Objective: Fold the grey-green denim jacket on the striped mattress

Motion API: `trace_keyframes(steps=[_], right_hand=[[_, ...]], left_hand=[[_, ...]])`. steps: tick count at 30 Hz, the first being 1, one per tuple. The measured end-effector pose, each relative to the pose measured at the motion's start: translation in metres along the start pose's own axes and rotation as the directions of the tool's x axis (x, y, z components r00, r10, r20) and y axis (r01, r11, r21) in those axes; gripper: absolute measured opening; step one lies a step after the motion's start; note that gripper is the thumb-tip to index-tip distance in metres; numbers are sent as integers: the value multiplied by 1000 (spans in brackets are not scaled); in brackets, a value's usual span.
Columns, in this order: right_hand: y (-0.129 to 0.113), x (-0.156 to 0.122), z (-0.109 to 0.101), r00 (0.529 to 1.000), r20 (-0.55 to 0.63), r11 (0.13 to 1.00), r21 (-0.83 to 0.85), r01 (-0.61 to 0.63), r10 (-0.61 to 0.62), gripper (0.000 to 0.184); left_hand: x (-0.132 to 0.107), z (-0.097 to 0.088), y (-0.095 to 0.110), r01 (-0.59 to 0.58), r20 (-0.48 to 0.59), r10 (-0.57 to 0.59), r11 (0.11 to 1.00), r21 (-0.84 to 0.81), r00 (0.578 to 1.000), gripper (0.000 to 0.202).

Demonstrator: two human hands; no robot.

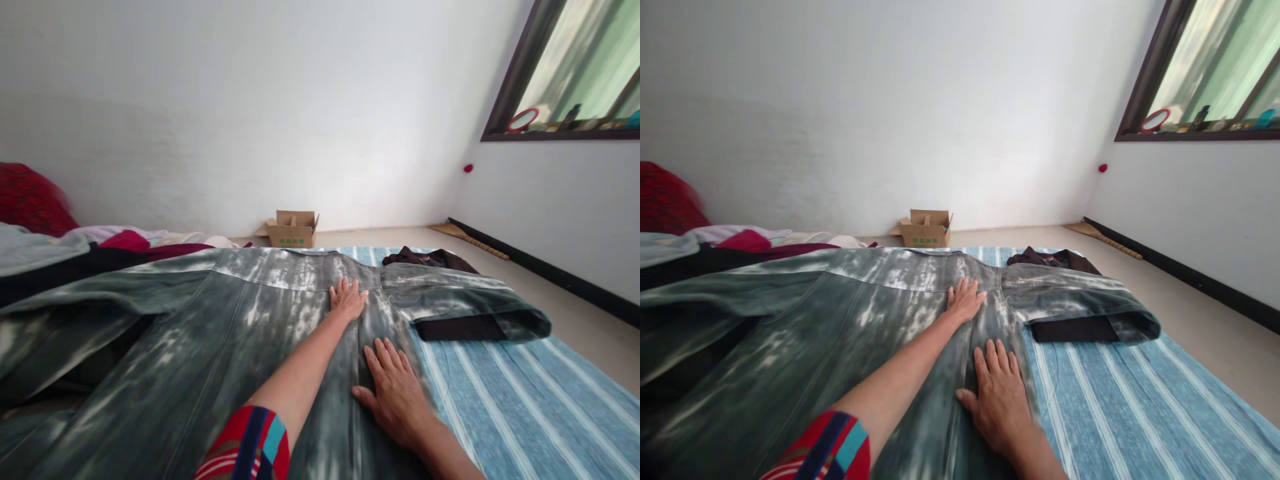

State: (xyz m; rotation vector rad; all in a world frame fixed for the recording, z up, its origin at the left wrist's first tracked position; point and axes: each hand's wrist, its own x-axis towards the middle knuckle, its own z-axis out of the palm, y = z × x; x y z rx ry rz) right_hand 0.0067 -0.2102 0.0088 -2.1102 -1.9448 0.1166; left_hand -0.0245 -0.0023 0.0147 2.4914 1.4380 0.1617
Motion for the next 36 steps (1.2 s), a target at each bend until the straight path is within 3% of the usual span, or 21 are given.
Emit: trace_keyframes(steps=[2,5,11,17,24,36], right_hand=[[5,-2,0,995,99,1000,3,-19,19,71],[11,-1,-6,987,158,999,12,-41,38,77],[18,-8,-2,984,129,992,-25,-124,126,71],[37,-16,23,994,1,992,-63,-113,113,62],[55,-16,40,992,-100,995,-45,-87,82,57],[50,-18,34,993,-33,976,-183,-118,114,57]], left_hand=[[-13,-3,0,-62,2,62,998,17,998,63],[-37,-2,2,-143,68,141,989,36,988,60],[-71,9,2,-282,162,271,958,48,949,64],[-82,12,6,-248,201,234,968,49,951,67],[-118,12,-3,-273,205,264,962,15,943,70],[-164,7,-13,-251,200,249,968,-15,948,72]])
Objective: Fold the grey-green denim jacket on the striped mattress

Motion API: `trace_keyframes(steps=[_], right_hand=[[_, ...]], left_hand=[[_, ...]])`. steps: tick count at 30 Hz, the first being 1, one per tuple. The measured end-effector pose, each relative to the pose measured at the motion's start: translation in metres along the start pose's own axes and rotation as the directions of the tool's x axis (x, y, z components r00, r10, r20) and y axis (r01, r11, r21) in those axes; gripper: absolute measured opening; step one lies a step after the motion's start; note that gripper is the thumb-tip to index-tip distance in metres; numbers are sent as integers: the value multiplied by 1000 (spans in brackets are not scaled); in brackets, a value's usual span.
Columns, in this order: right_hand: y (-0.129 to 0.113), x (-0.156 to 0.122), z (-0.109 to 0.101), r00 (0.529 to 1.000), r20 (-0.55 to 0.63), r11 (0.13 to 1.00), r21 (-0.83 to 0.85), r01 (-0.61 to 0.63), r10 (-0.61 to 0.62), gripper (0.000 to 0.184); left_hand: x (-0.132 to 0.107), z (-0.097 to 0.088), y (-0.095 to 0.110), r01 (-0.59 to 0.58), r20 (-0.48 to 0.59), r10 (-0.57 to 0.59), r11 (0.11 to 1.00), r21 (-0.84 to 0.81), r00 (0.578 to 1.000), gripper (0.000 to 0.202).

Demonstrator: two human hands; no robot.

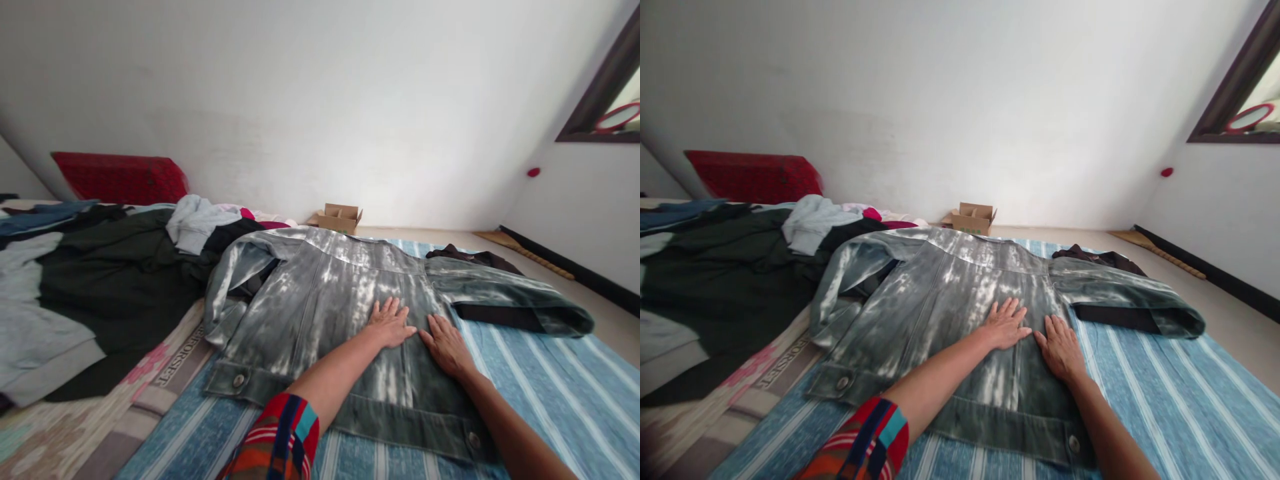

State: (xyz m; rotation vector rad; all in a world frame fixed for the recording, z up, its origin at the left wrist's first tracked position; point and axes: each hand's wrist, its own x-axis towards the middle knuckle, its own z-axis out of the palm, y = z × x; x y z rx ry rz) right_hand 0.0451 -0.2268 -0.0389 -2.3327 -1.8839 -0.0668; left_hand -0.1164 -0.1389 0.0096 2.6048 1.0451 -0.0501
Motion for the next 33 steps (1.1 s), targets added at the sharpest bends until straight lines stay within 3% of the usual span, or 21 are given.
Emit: trace_keyframes(steps=[7,22,27,33], right_hand=[[-4,2,-15,996,85,1000,-18,-7,8,62],[0,2,-12,997,77,1000,10,-20,20,62],[3,2,-12,998,60,1000,-8,-5,6,60],[4,1,-15,998,68,1000,-19,6,-5,59]], left_hand=[[-16,0,-6,0,-7,0,1000,16,1000,69],[-78,-7,-19,-50,28,49,997,56,998,69],[-82,-2,-21,-69,-28,70,996,51,997,66],[-84,-6,-19,-78,-19,79,996,32,997,63]])
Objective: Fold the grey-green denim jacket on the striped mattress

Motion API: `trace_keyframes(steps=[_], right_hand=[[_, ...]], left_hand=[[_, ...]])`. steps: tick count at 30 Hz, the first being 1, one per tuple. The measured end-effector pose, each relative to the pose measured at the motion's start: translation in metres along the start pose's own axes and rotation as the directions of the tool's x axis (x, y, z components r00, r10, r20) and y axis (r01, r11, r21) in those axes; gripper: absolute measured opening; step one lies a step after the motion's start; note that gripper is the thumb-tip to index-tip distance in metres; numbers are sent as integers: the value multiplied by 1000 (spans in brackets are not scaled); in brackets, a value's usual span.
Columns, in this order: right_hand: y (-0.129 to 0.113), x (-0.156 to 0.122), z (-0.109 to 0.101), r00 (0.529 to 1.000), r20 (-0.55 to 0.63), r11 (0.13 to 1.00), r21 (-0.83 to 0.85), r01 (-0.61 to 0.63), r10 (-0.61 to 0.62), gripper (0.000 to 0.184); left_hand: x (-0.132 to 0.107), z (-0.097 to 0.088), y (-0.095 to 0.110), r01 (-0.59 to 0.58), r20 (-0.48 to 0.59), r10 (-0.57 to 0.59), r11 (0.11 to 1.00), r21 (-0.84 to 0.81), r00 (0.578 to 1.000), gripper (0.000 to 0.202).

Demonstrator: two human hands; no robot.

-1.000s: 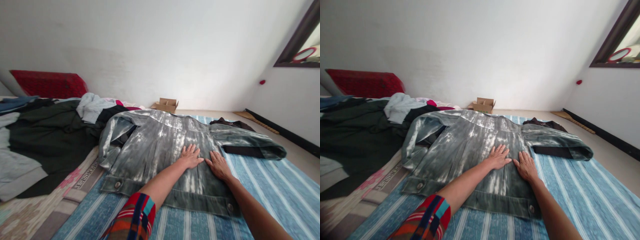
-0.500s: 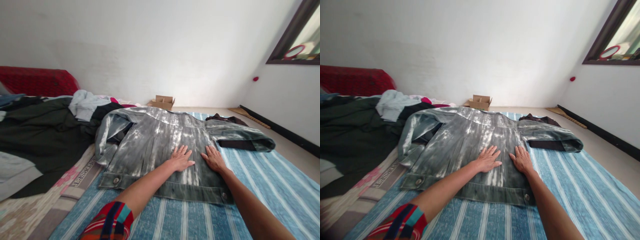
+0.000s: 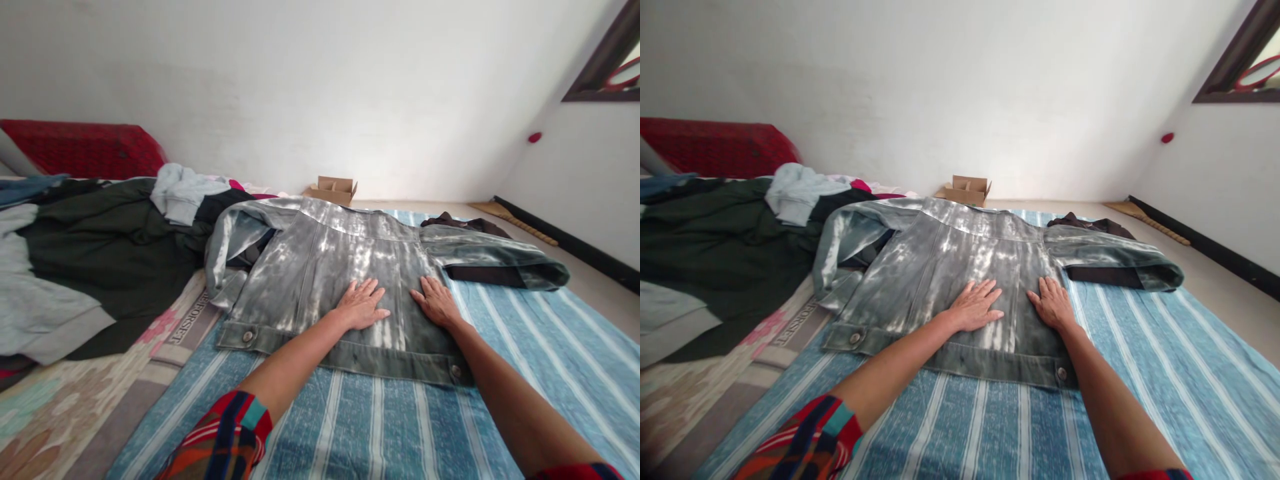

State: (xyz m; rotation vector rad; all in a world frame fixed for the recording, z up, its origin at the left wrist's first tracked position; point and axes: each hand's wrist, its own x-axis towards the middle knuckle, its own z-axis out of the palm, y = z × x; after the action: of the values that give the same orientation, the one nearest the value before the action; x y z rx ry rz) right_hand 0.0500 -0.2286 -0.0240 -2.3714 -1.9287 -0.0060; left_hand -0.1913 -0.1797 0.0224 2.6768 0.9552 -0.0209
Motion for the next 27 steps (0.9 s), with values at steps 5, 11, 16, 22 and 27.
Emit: trace_keyframes(steps=[5,11,16,22,27], right_hand=[[-3,-1,-4,1000,-13,998,68,-11,12,58],[-1,-9,-20,997,-65,984,178,-21,33,48],[-2,-68,-47,993,-122,964,262,36,-4,51],[-31,-163,-53,918,-57,907,144,396,-392,57],[-36,-177,-34,878,-142,889,-87,449,-458,64]], left_hand=[[-39,-11,-4,-55,28,57,997,-50,998,55],[-126,-26,-12,-99,83,102,994,-40,991,71],[-173,-19,-17,-122,16,122,990,70,992,62],[-172,-9,-16,-76,15,75,982,174,997,75],[-162,-11,-15,-58,52,47,967,246,998,75]])
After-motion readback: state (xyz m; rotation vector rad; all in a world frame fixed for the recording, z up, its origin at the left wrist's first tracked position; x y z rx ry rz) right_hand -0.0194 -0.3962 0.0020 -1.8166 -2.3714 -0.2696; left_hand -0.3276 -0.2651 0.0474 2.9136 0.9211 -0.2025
